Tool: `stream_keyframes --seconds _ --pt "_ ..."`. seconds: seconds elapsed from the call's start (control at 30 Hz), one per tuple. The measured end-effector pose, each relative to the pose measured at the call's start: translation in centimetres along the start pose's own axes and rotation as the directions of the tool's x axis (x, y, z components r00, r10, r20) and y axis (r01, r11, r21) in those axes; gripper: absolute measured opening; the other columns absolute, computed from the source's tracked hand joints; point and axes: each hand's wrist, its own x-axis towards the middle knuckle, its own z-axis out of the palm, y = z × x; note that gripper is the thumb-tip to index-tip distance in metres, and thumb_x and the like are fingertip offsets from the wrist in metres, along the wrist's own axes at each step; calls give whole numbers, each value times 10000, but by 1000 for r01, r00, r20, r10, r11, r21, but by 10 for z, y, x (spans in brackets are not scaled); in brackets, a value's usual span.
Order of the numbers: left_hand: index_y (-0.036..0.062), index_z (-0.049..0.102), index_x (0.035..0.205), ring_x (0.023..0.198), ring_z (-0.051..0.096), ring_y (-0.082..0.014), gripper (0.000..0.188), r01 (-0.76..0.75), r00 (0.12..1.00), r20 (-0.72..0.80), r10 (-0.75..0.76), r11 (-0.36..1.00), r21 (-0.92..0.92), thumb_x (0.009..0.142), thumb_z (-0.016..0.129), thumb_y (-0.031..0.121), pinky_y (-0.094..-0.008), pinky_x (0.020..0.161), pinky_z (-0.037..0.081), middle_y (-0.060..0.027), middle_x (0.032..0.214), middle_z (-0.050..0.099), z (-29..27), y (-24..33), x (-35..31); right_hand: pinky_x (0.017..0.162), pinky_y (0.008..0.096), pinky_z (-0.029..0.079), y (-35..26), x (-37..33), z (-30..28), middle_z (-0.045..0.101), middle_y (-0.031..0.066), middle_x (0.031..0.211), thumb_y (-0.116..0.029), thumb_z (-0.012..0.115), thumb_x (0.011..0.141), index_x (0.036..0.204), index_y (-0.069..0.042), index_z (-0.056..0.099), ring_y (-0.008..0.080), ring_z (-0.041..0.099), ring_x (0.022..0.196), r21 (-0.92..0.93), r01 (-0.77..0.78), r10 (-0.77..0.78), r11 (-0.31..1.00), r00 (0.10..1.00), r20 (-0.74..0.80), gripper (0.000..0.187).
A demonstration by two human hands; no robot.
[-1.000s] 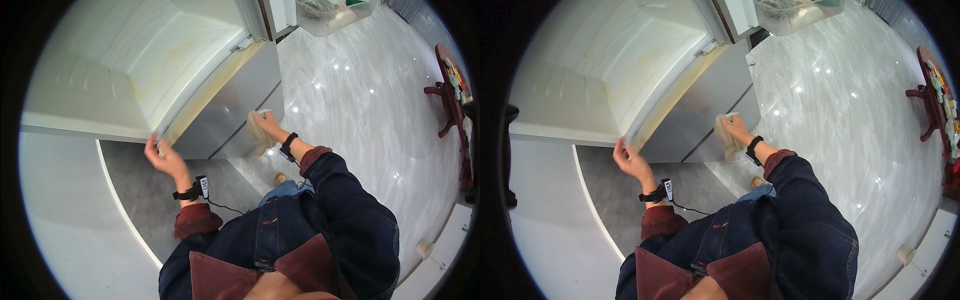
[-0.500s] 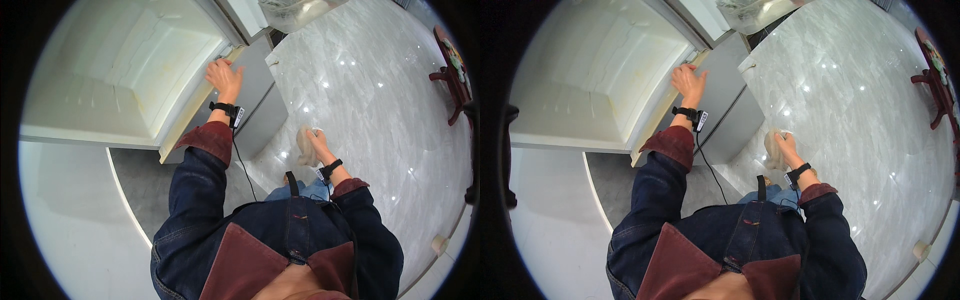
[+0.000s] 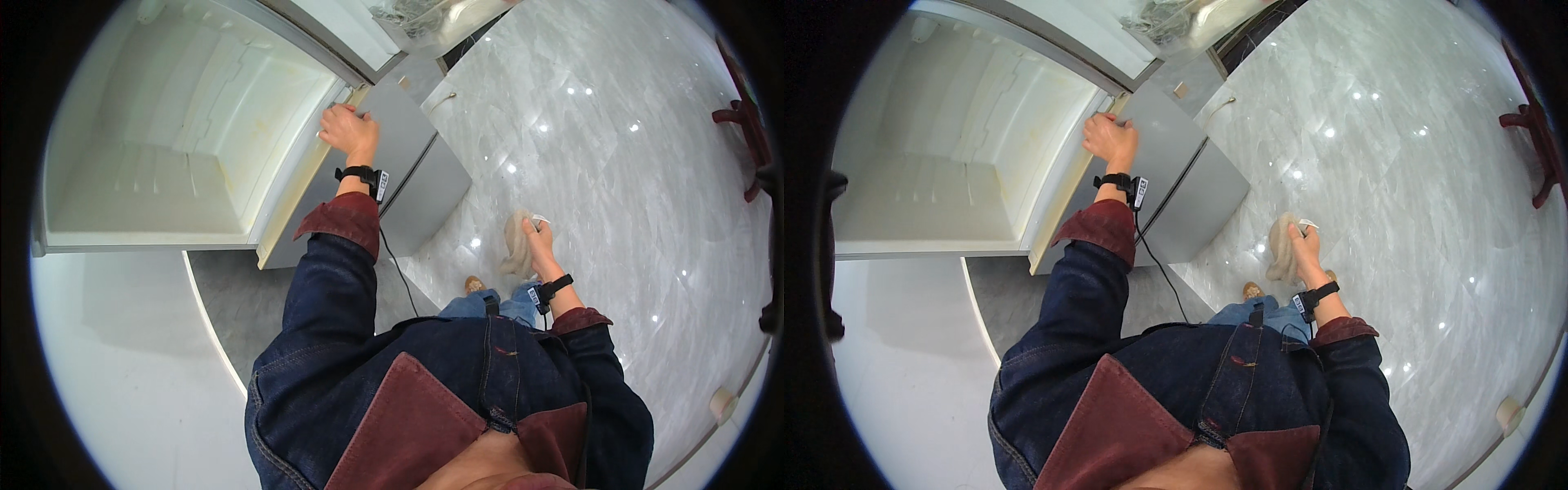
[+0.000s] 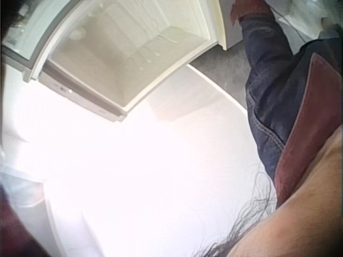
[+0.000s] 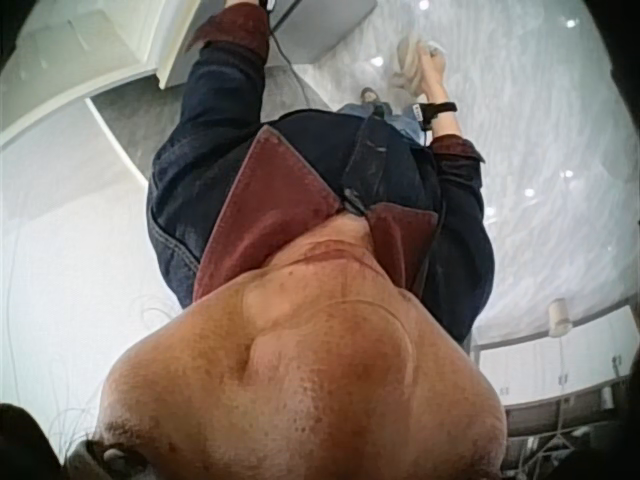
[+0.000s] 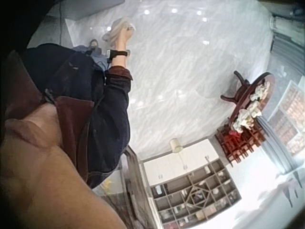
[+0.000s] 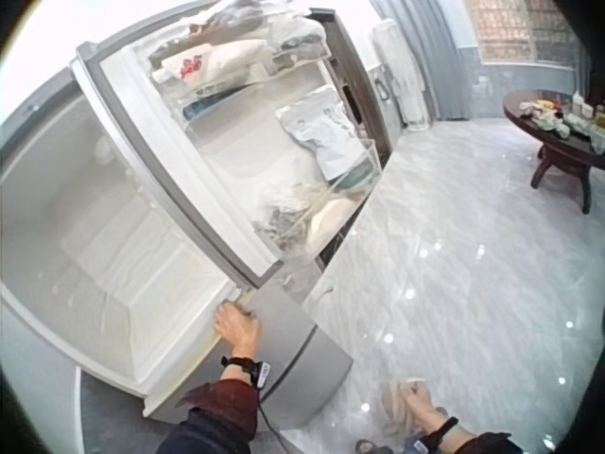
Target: The person wipes the interior and exterior of a refrigerator with a cloth, removes a drawer, and then scrubs the drawer and a shelf with a steel wool pad under running water at the sink.
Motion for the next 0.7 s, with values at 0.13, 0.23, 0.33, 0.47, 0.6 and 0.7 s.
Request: stream_keyframes --seconds 0.13,0.23,0.33,0.47,0.6,0.7 --pt "161 634 885 1087 546 -278 327 -26 1000 13 26 999 -29 666 869 215 -437 896 366 -58 1056 583 2 -4 -1 830 365 531 -5 8 -6 637 145 1153 -249 655 978 1228 24 552 215 629 989 -19 -5 5 1000 1000 -3 385" --pt "158 632 893 1082 546 -281 327 22 999 35 -22 999 -24 668 865 205 -436 894 368 -59 1057 584 5 0 0 839 366 528 -5 11 -6 645 142 1141 -250 658 974 1228 27 555 211 630 989 2 -9 9 1000 1000 -4 389" --pt "157 632 896 1071 548 -282 338 -2 1000 12 2 1000 5 662 870 212 -438 893 371 -60 1058 586 4 2 1 831 366 531 -4 13 -4 649 139 1135 -255 661 974 1229 28 557 208 633 984 22 -11 10 1000 1000 5 395" --pt "157 636 898 1064 551 -285 332 -14 1000 20 14 1000 -10 660 863 210 -444 890 376 -64 1061 587 1 4 3 820 357 533 -5 15 1 648 137 1136 -261 656 980 1228 24 559 203 634 978 -18 -26 26 999 1000 12 390" --pt "157 634 893 1066 551 -285 321 -3 1000 15 3 1000 -16 659 851 182 -444 887 378 -62 1061 585 0 6 4 821 355 531 -10 13 5 647 136 1134 -268 656 981 1221 21 559 200 631 980 35 -11 10 999 999 33 389" --pt "154 634 906 1073 551 -284 335 -16 999 41 15 1000 27 653 853 181 -445 891 379 -61 1062 586 0 5 5 823 353 530 -11 12 6 647 135 1134 -268 655 982 1225 27 558 198 630 982 55 -1 -1 998 999 41 394"
